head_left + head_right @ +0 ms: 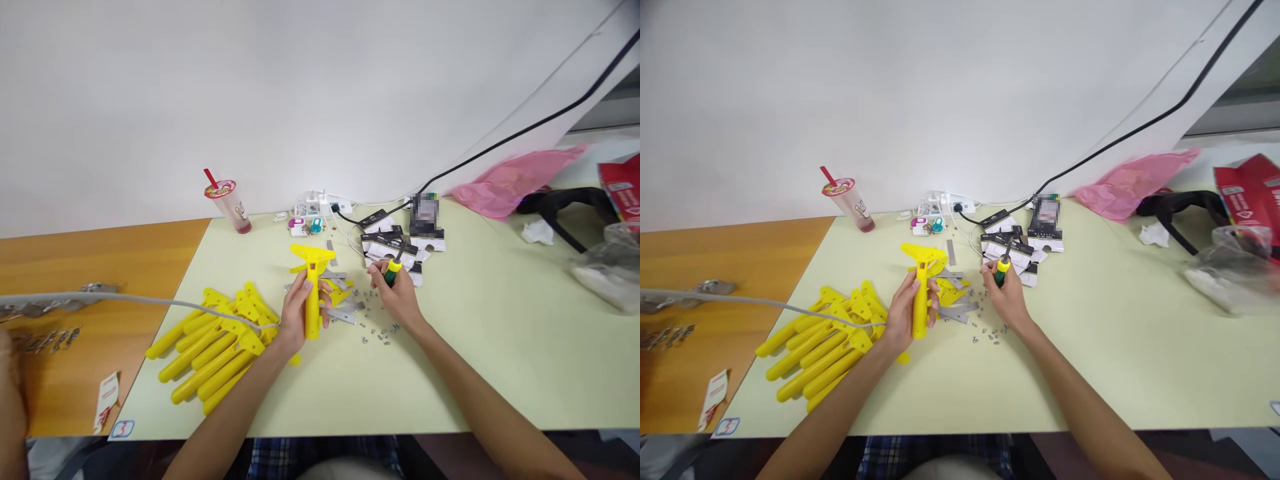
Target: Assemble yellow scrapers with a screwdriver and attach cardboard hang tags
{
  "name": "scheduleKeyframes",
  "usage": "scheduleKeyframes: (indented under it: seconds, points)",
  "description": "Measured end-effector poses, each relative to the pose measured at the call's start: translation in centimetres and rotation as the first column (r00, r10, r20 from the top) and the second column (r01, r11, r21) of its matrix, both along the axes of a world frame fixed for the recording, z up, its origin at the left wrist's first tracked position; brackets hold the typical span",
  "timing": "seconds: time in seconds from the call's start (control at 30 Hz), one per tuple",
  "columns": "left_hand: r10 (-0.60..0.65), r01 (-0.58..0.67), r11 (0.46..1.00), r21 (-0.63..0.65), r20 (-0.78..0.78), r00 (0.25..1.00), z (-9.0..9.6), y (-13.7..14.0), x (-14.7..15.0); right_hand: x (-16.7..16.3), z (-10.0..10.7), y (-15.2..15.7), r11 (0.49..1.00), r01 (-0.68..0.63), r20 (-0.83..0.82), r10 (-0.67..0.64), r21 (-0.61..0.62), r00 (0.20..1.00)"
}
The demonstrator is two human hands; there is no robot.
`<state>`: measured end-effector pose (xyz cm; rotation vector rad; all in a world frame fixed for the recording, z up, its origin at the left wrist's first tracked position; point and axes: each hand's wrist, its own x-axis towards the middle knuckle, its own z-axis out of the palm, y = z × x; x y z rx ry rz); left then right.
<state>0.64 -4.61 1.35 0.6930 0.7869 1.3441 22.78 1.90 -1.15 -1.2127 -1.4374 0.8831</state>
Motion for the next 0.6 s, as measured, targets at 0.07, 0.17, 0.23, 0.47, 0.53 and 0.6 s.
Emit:
scheduleKeyframes:
  seconds: [0.07,0.17,0.23,0.47,0.53,0.6]
  points:
    - [0.027,-0.027,1.000,-0.005,0.030,0.999,0.0,0.1,-0.1,0.3,-0.5,0.3,0.999,0.002,0.038,-0.004,0.054,0.999]
    - [0.036,-0.035,0.999,-0.010,0.095,0.995,0.0,0.3,-0.2,0.8,-1.2,0.8,0.994,-0.010,0.122,-0.003,0.112,0.993]
    - [0.028,-0.026,1.000,-0.015,0.130,0.991,0.0,0.4,-0.4,1.2,-1.6,0.9,0.993,-0.004,0.185,-0.018,0.117,0.983]
    - [0.030,-0.023,0.999,-0.042,0.190,0.981,0.2,0.4,-0.9,3.7,-1.7,0.7,0.965,0.182,0.240,-0.226,0.191,0.944]
    - [0.008,-0.004,1.000,-0.023,0.195,0.981,0.1,0.4,-0.9,4.6,-1.9,0.8,0.938,0.261,0.210,-0.309,0.230,0.927]
    - [-0.007,0.010,1.000,-0.012,0.201,0.979,0.1,0.4,-0.8,5.2,-2.2,1.0,0.911,0.322,0.185,-0.373,0.256,0.909]
